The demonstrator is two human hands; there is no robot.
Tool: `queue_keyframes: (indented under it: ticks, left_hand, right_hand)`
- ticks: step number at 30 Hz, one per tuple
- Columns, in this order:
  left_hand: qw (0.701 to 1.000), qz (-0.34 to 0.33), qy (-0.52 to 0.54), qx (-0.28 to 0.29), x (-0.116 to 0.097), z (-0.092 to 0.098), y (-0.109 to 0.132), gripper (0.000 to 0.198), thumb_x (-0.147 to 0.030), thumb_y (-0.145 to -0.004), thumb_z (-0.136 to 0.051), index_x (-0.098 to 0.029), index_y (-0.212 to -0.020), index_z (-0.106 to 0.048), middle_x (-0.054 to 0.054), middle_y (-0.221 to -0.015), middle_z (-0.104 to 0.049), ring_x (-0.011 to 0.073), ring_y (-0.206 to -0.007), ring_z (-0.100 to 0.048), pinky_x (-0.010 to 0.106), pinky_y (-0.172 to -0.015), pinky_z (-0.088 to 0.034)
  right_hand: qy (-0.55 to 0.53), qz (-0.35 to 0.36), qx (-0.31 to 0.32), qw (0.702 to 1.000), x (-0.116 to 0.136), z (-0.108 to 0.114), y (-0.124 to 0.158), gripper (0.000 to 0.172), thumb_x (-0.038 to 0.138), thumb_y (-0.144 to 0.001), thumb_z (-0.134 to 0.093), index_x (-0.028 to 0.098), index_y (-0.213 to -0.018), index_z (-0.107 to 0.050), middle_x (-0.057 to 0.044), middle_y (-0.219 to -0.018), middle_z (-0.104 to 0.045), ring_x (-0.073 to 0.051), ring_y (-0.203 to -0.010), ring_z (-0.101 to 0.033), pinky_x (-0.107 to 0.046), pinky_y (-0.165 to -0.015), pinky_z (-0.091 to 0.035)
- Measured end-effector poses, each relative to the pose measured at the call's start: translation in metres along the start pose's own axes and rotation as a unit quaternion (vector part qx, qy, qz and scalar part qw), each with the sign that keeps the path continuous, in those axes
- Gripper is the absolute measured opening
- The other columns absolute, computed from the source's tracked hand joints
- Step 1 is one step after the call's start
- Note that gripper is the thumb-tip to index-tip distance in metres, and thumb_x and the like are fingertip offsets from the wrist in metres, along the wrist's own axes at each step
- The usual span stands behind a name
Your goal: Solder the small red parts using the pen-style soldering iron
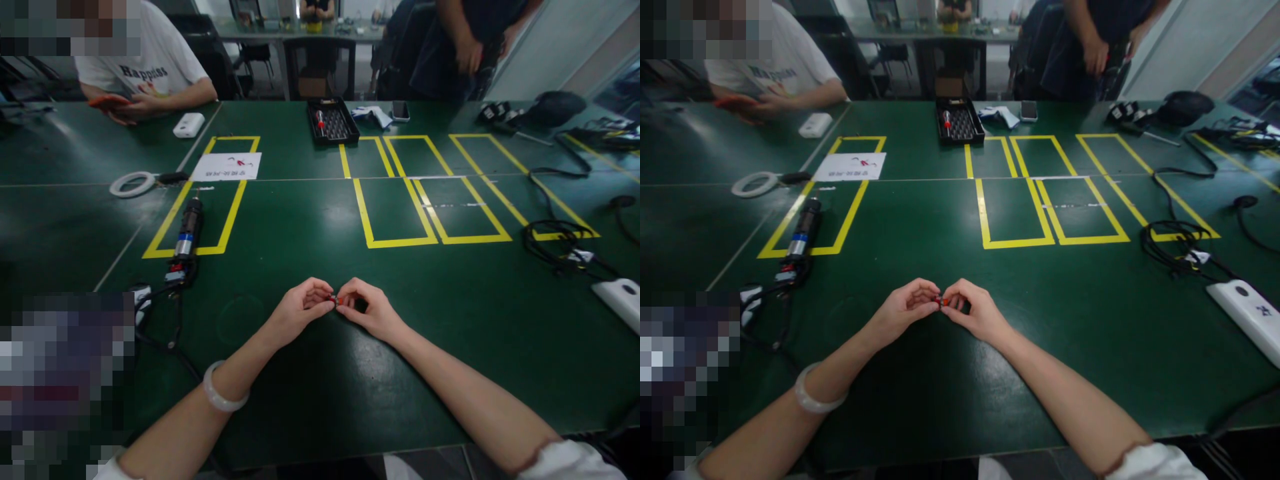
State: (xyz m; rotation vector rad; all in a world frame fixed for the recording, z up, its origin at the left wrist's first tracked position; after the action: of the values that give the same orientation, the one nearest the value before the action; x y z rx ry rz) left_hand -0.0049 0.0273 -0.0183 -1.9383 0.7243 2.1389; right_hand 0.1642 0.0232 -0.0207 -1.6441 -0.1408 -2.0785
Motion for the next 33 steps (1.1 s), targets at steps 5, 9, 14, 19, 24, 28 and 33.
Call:
queue_keyframes:
  ticks: [5,9,14,19,24,28,33]
  left_hand:
    - [0.999,-0.024,-0.029,-0.009,-0.002,0.001,0.000,0.027,-0.033,-0.081,-0.069,-0.014,-0.098,-0.059,0.005,-0.094,-0.065,0.0145,-0.087,-0.063,0.030,-0.085,-0.050]
    - [0.998,-0.044,-0.046,-0.013,-0.001,0.001,0.002,0.026,-0.032,-0.081,-0.069,-0.014,-0.096,-0.059,0.005,-0.094,-0.065,0.0148,-0.089,-0.063,0.030,-0.085,-0.050]
    - [0.997,-0.054,-0.059,-0.005,0.000,0.001,0.002,0.025,-0.032,-0.082,-0.068,-0.014,-0.097,-0.058,0.004,-0.095,-0.065,0.0142,-0.088,-0.064,0.031,-0.086,-0.051]
    - [0.983,-0.088,-0.159,0.012,-0.010,0.004,0.004,0.022,-0.034,-0.084,-0.066,-0.017,-0.096,-0.061,0.003,-0.095,-0.066,0.0147,-0.091,-0.064,0.031,-0.088,-0.051]
    - [0.923,-0.132,-0.347,-0.100,-0.033,0.051,0.011,0.028,-0.041,-0.086,-0.062,-0.020,-0.105,-0.061,0.003,-0.103,-0.066,0.0170,-0.097,-0.063,0.032,-0.090,-0.049]
    - [0.804,-0.113,-0.513,-0.279,-0.043,0.123,0.029,0.036,-0.039,-0.089,-0.057,-0.017,-0.118,-0.057,0.009,-0.120,-0.060,0.0252,-0.116,-0.055,0.041,-0.101,-0.044]
    - [0.684,0.100,-0.619,-0.373,-0.025,0.197,0.056,0.067,-0.045,-0.082,-0.062,-0.010,-0.136,-0.044,0.021,-0.137,-0.046,0.0465,-0.122,-0.047,0.060,-0.093,-0.044]
  right_hand:
    - [0.027,0.001,-0.004,1.000,-0.001,0.001,-0.001,0.022,0.016,-0.082,-0.067,0.020,-0.102,-0.059,-0.002,-0.089,-0.063,-0.014,-0.077,-0.058,-0.027,-0.069,-0.047]
    - [0.049,0.001,-0.006,0.999,0.000,0.002,-0.001,0.013,0.017,-0.083,-0.066,0.020,-0.095,-0.061,-0.003,-0.090,-0.064,-0.015,-0.079,-0.059,-0.029,-0.072,-0.047]
    - [0.047,-0.002,-0.005,0.999,0.003,0.004,-0.002,0.011,0.018,-0.085,-0.065,0.020,-0.095,-0.063,-0.003,-0.088,-0.065,-0.015,-0.079,-0.060,-0.029,-0.072,-0.048]
    - [0.036,-0.014,0.014,0.999,0.000,0.003,-0.001,0.011,0.021,-0.086,-0.065,0.018,-0.096,-0.065,-0.004,-0.089,-0.066,-0.015,-0.077,-0.060,-0.029,-0.073,-0.048]
    - [0.011,-0.049,0.014,0.999,-0.010,0.003,0.000,0.015,0.023,-0.086,-0.064,0.018,-0.101,-0.065,-0.003,-0.085,-0.064,-0.013,-0.071,-0.058,-0.027,-0.067,-0.047]
    - [0.002,-0.063,0.014,0.998,-0.011,0.004,0.000,0.016,0.024,-0.085,-0.065,0.017,-0.100,-0.065,-0.002,-0.081,-0.062,-0.012,-0.068,-0.056,-0.026,-0.065,-0.047]
    - [0.000,-0.069,0.019,0.997,-0.008,0.003,-0.001,0.015,0.023,-0.085,-0.065,0.017,-0.098,-0.064,-0.001,-0.079,-0.061,-0.012,-0.067,-0.055,-0.026,-0.064,-0.046]
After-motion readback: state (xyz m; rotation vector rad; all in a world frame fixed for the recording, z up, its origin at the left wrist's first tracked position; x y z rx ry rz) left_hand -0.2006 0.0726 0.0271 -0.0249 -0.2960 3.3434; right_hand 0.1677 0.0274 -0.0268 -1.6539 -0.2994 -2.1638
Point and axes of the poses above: each hand's wrist, its own y-axis away from the middle knuckle, its own z-axis out of the back of the hand, x = y × z, the point moved 4 cm from there along -y, towards the middle knuckle
